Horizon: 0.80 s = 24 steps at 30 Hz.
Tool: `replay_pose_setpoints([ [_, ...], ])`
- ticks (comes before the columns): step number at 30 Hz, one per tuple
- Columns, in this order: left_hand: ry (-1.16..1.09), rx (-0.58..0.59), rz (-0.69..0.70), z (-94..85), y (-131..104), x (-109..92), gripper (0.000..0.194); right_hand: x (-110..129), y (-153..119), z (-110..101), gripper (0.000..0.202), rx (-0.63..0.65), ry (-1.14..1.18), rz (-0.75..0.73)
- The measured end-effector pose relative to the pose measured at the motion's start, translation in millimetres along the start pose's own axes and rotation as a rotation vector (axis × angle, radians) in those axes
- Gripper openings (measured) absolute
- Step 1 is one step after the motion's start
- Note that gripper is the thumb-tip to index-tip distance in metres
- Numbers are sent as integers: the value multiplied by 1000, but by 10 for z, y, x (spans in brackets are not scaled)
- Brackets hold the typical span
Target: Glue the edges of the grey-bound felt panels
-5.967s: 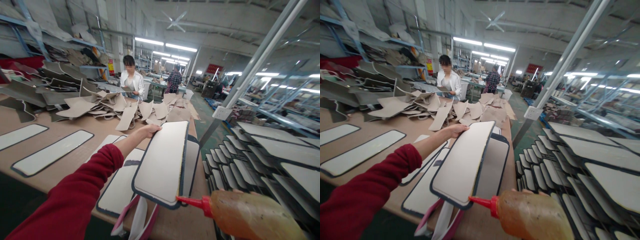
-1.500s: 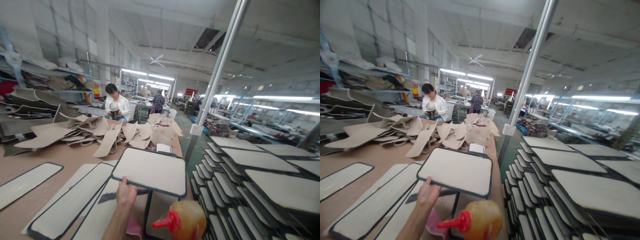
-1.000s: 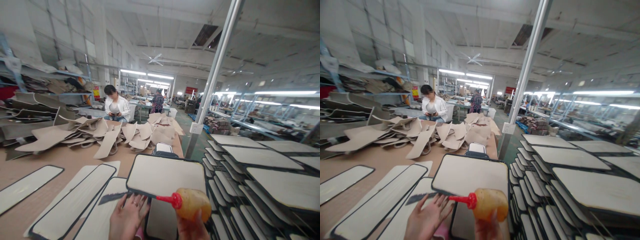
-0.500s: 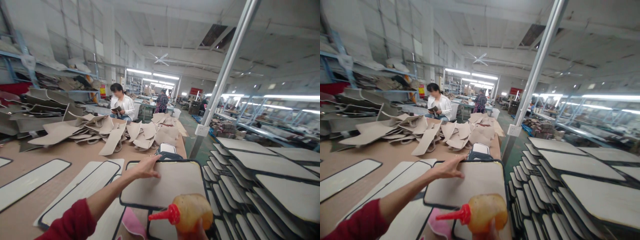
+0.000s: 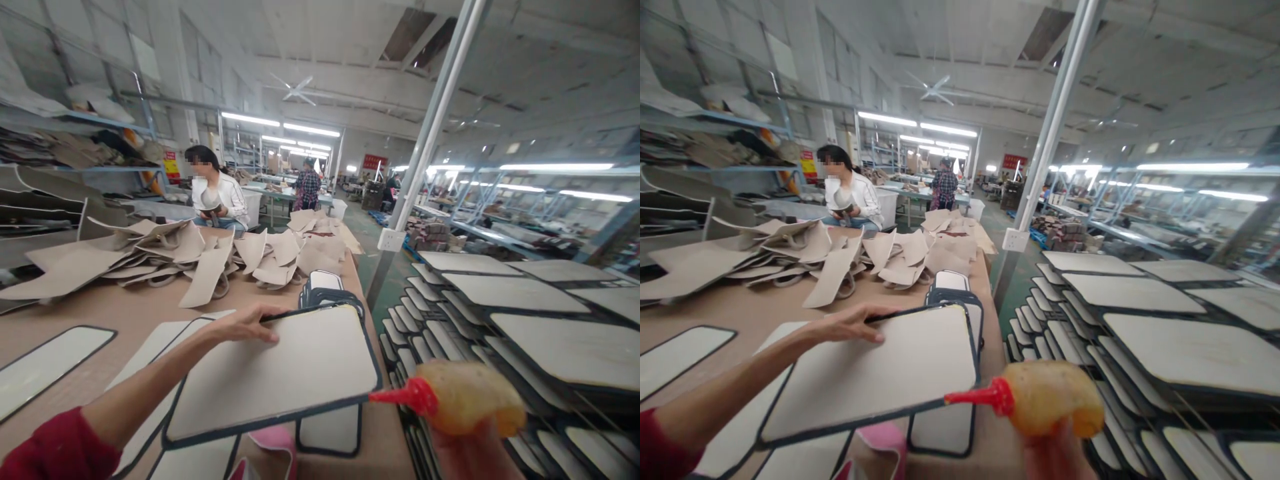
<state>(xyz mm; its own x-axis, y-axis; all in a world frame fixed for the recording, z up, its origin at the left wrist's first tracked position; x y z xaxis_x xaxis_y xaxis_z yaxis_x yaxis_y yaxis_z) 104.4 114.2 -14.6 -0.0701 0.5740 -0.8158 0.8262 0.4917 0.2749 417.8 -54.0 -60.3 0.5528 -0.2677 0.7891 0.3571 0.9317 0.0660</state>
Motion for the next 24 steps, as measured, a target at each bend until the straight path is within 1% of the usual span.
replay_pose_setpoints([
  [1, -1, 29, -12, 1, -51, -11, 69, 104, 61, -35, 48, -60, 15, -9],
  [2, 6, 58, -24, 3, -97, -24, 67, 238, 109, -68, 60, -138, 10, -64],
  [3, 14, 84, -33, 6, -138, -43, 66, 319, 166, -61, 73, -184, 4, -71],
  [4, 19, 106, -42, 9, -173, -67, 66, 391, 217, -29, 82, -210, -8, -81],
  [6, 23, 139, -63, 11, -228, -124, 65, 479, 301, 80, 90, -215, -39, -75],
  [8, 17, 162, -78, 11, -266, -194, 62, 528, 349, 202, 89, -181, -77, -70],
  [10, 8, 184, -87, 12, -293, -267, 59, 550, 368, 276, 87, -156, -116, -61],
  [15, -16, 241, -94, 18, -339, -394, 61, 574, 393, 289, 85, -133, -195, -65],
  [20, 29, 276, -99, 1, -366, -427, 63, 576, 421, 346, 77, 14, -266, -88],
  [24, -14, 294, -97, 31, -381, -470, 67, 629, 356, 442, 70, 119, -286, -146],
])
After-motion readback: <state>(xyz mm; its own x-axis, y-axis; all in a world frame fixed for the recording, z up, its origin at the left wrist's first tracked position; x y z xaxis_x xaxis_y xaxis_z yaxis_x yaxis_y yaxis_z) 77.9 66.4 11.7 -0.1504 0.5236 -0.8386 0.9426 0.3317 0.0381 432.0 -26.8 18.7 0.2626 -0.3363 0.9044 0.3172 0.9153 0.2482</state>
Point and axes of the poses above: each hand's wrist, its own y-axis towards the middle knuckle, its own z-axis out of the palm, x = y × z, the point moved 9 cm from there along y, towards the middle knuckle, and after that the axes turned 13 degrees about z, right-handed, at the moved point
